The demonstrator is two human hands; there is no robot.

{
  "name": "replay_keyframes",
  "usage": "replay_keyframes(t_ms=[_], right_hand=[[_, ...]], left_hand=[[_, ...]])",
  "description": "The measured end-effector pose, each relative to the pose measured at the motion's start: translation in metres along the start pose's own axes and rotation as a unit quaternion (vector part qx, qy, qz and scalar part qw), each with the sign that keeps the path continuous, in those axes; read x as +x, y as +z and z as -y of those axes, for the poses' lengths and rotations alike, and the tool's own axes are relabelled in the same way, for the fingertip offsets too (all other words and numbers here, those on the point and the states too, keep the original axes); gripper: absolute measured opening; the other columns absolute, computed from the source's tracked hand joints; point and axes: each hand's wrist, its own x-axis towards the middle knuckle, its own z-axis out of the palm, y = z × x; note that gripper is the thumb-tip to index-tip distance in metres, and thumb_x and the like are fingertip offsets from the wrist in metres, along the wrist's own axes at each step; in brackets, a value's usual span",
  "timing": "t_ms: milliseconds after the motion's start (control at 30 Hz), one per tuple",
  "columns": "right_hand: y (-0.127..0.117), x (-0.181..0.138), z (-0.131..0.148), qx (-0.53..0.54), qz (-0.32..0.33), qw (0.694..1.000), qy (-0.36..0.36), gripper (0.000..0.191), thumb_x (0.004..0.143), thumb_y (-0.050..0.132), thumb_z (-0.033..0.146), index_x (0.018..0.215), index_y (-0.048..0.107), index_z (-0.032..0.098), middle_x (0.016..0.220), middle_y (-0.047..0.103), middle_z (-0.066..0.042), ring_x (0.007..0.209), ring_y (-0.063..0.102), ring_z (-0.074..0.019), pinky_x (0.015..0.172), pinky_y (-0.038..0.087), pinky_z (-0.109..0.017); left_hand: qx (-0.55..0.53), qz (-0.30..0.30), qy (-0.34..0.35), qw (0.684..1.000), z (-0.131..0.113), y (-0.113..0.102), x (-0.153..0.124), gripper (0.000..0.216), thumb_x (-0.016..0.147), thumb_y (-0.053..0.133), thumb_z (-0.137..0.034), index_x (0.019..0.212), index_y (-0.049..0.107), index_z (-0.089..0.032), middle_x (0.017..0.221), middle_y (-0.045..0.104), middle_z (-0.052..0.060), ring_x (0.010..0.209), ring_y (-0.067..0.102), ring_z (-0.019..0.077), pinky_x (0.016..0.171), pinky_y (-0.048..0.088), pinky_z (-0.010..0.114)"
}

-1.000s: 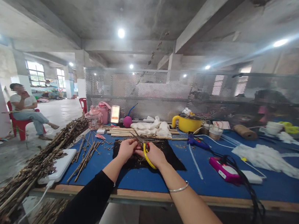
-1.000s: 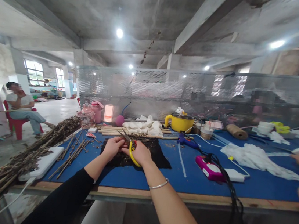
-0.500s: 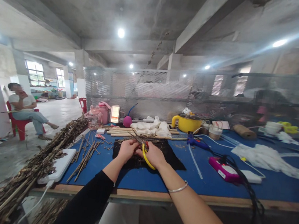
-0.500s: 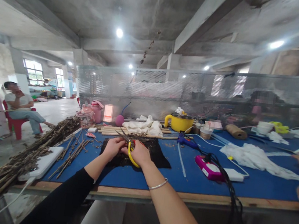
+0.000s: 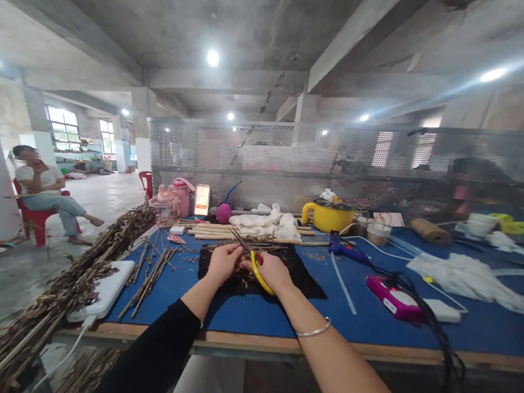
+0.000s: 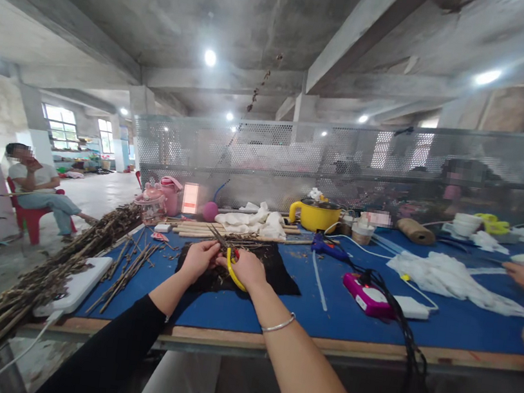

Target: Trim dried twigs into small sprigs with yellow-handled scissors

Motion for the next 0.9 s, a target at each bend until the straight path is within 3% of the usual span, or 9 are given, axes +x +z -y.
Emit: replay_keyframes(t_ms=[200, 367, 567, 900], right_hand=[[-0.001, 0.0, -0.001, -0.004, -0.018, 1.0, -0.001, 0.053, 0.066, 0.045, 0.069, 0.086, 0.061, 0.023, 0.088, 0.065, -0.008, 0.085, 0.06, -0.0258, 0.067, 0.041, -0.03], [0.0, -0.001, -0.002, -0.012, -0.009, 1.0, -0.005, 0.052, 0.064, 0.05, 0.067, 0.091, 0.059, 0.023, 0.093, 0.063, -0.008, 0.089, 0.059, -0.025, 0.07, 0.04, -0.03], [0.008, 0.001, -0.004, -0.017, -0.043, 0.998, -0.035, 0.061, 0.062, 0.056, 0.064, 0.101, 0.052, 0.017, 0.102, 0.057, -0.012, 0.097, 0.053, -0.0256, 0.076, 0.039, -0.032], [0.008, -0.002, -0.004, -0.005, -0.05, 0.997, -0.056, 0.061, 0.063, 0.057, 0.061, 0.103, 0.05, 0.016, 0.104, 0.057, -0.011, 0.097, 0.053, -0.0259, 0.076, 0.038, -0.031]], left_hand=[[-0.02, -0.006, -0.01, 1.0, 0.003, 0.0, 0.004, 0.019, 0.075, 0.056, -0.029, 0.08, 0.063, -0.012, 0.056, 0.059, 0.001, 0.046, 0.053, 0.0082, 0.043, 0.042, 0.017], [-0.063, -0.01, -0.021, 0.998, 0.005, 0.001, 0.007, 0.019, 0.075, 0.056, -0.024, 0.088, 0.062, -0.012, 0.064, 0.062, 0.002, 0.052, 0.056, 0.0087, 0.049, 0.046, 0.019], [-0.089, 0.014, -0.029, 0.995, 0.005, 0.002, 0.005, 0.009, 0.073, 0.055, -0.021, 0.073, 0.06, -0.012, 0.06, 0.062, 0.002, 0.051, 0.056, 0.01, 0.049, 0.047, 0.021], [-0.073, 0.029, 0.011, 0.997, 0.004, 0.003, 0.004, 0.008, 0.07, 0.054, -0.016, 0.07, 0.061, -0.012, 0.063, 0.064, 0.004, 0.053, 0.057, 0.0108, 0.052, 0.047, 0.021]])
